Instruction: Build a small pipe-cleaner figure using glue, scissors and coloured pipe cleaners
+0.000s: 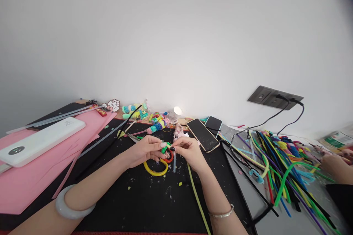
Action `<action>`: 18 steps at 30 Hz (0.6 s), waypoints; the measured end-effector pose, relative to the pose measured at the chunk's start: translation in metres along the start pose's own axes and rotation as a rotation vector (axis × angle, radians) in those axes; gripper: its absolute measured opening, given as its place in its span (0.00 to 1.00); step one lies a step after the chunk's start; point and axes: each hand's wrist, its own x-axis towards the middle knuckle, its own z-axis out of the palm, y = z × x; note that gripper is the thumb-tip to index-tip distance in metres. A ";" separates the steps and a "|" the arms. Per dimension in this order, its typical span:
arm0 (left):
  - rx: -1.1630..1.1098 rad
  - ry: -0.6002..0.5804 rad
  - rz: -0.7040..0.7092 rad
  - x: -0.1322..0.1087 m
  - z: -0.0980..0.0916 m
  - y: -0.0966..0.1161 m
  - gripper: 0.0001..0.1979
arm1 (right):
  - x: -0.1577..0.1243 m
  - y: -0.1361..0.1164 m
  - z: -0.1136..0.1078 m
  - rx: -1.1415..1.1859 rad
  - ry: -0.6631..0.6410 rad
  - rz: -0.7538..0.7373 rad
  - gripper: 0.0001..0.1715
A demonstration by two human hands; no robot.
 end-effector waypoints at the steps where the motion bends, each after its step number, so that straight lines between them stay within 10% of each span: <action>1: -0.005 -0.004 -0.005 0.000 0.000 0.000 0.21 | 0.000 0.000 0.000 0.002 0.003 0.000 0.06; 18: -0.092 -0.277 -0.109 -0.003 -0.006 -0.005 0.18 | -0.002 0.002 0.010 0.061 -0.018 0.041 0.09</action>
